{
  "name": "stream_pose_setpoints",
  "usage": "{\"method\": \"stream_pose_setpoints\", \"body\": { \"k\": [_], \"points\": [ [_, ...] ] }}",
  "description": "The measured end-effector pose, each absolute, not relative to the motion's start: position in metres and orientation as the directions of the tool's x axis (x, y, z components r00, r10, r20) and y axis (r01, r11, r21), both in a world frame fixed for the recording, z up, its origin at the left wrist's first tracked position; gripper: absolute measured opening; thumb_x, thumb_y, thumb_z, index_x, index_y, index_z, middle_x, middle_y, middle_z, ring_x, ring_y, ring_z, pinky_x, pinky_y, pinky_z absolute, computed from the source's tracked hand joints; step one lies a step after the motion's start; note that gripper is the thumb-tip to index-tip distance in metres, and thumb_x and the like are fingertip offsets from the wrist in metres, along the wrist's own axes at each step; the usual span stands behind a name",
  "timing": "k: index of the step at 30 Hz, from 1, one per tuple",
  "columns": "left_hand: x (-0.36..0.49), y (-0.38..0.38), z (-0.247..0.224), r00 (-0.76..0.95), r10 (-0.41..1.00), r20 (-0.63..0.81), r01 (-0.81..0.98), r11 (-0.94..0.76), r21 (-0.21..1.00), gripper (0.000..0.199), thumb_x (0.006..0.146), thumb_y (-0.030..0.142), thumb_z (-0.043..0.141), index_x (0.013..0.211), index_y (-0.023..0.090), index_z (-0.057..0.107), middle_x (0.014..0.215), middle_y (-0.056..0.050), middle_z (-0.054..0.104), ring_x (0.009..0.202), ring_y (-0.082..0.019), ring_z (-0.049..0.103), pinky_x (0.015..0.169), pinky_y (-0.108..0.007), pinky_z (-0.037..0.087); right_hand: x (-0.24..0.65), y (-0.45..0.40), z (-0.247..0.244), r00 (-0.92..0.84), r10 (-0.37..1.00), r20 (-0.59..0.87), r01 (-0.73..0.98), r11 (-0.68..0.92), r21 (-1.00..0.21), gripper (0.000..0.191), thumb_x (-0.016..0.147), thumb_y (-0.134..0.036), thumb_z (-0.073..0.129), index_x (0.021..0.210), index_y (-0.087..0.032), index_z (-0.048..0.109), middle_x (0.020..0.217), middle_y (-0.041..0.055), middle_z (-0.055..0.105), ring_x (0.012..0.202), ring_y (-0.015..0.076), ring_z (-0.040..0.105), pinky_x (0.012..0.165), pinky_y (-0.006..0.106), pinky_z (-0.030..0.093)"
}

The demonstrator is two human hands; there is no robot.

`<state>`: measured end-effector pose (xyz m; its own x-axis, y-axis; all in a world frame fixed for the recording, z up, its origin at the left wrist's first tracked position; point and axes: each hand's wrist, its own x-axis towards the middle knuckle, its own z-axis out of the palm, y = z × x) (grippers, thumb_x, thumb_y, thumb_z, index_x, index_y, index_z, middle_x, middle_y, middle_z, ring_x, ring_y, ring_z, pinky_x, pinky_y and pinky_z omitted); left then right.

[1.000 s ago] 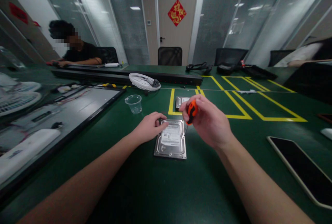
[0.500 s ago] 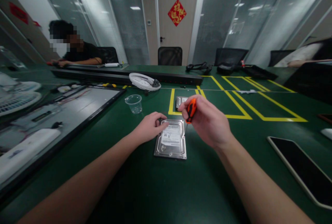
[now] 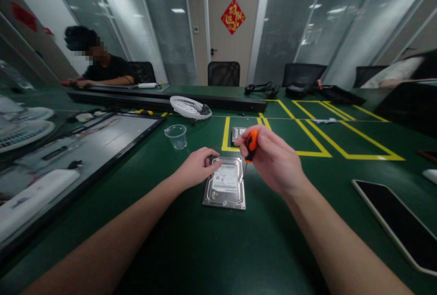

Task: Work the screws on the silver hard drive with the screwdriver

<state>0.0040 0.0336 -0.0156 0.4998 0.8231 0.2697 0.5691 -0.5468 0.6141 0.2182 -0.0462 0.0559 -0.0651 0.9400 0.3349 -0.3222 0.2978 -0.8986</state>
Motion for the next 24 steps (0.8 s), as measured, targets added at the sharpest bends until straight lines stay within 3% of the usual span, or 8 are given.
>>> {"method": "stream_pose_setpoints", "body": {
  "k": [5, 8, 11, 17, 21, 24],
  "points": [
    [0.0045, 0.0329, -0.0144, 0.499, 0.828, 0.257, 0.579, -0.539, 0.612, 0.03, 0.094, 0.04, 0.065, 0.111, 0.017, 0.074, 0.1, -0.007, 0.067, 0.082, -0.02, 0.063, 0.077, -0.035, 0.05, 0.2169, -0.0468, 0.0554, -0.061, 0.931, 0.359, -0.289, 0.328, -0.899, 0.019, 0.091, -0.038, 0.074, 0.1, -0.028, 0.06, 0.093, 0.0019, 0.068, 0.071, 0.0166, 0.053, 0.065, 0.031, 0.045],
    [0.0045, 0.0328, -0.0144, 0.5, 0.829, 0.252, 0.58, -0.536, 0.614, 0.03, 0.094, 0.04, 0.065, 0.111, 0.017, 0.074, 0.1, -0.007, 0.066, 0.083, -0.02, 0.063, 0.076, -0.035, 0.05, 0.2175, -0.0463, 0.0553, -0.07, 0.935, 0.347, -0.288, 0.314, -0.905, 0.02, 0.097, -0.046, 0.064, 0.105, -0.027, 0.066, 0.092, 0.0039, 0.065, 0.069, 0.017, 0.052, 0.065, 0.033, 0.047],
    [0.0045, 0.033, -0.0151, 0.494, 0.832, 0.254, 0.579, -0.533, 0.617, 0.03, 0.094, 0.04, 0.065, 0.111, 0.017, 0.074, 0.101, -0.007, 0.067, 0.083, -0.02, 0.063, 0.076, -0.035, 0.05, 0.2185, -0.0456, 0.0547, -0.064, 0.944, 0.324, -0.292, 0.293, -0.91, 0.036, 0.103, -0.051, 0.049, 0.109, -0.024, 0.072, 0.092, 0.007, 0.062, 0.071, 0.0188, 0.053, 0.067, 0.035, 0.049],
    [0.0042, 0.0339, -0.016, 0.501, 0.822, 0.27, 0.575, -0.55, 0.606, 0.03, 0.094, 0.04, 0.065, 0.11, 0.017, 0.074, 0.1, -0.007, 0.066, 0.084, -0.021, 0.063, 0.076, -0.035, 0.05, 0.2194, -0.0451, 0.0521, -0.089, 0.932, 0.35, -0.328, 0.305, -0.894, 0.011, 0.095, -0.034, 0.07, 0.103, -0.025, 0.068, 0.098, 0.0042, 0.068, 0.081, 0.0173, 0.059, 0.071, 0.031, 0.047],
    [0.0041, 0.034, -0.0163, 0.5, 0.82, 0.277, 0.571, -0.553, 0.607, 0.029, 0.095, 0.04, 0.065, 0.111, 0.017, 0.074, 0.1, -0.007, 0.066, 0.084, -0.021, 0.063, 0.077, -0.035, 0.05, 0.2192, -0.0453, 0.0529, -0.099, 0.925, 0.367, -0.347, 0.314, -0.884, 0.016, 0.091, -0.029, 0.076, 0.102, -0.027, 0.064, 0.094, 0.0011, 0.068, 0.072, 0.0142, 0.054, 0.067, 0.028, 0.044],
    [0.0038, 0.0337, -0.016, 0.503, 0.82, 0.275, 0.57, -0.554, 0.607, 0.029, 0.095, 0.039, 0.065, 0.11, 0.017, 0.074, 0.099, -0.007, 0.066, 0.083, -0.02, 0.063, 0.077, -0.035, 0.05, 0.219, -0.0459, 0.0539, -0.089, 0.928, 0.362, -0.364, 0.307, -0.879, 0.014, 0.097, -0.036, 0.066, 0.106, -0.025, 0.068, 0.09, 0.0026, 0.064, 0.071, 0.015, 0.052, 0.066, 0.029, 0.044]
  ]
}}
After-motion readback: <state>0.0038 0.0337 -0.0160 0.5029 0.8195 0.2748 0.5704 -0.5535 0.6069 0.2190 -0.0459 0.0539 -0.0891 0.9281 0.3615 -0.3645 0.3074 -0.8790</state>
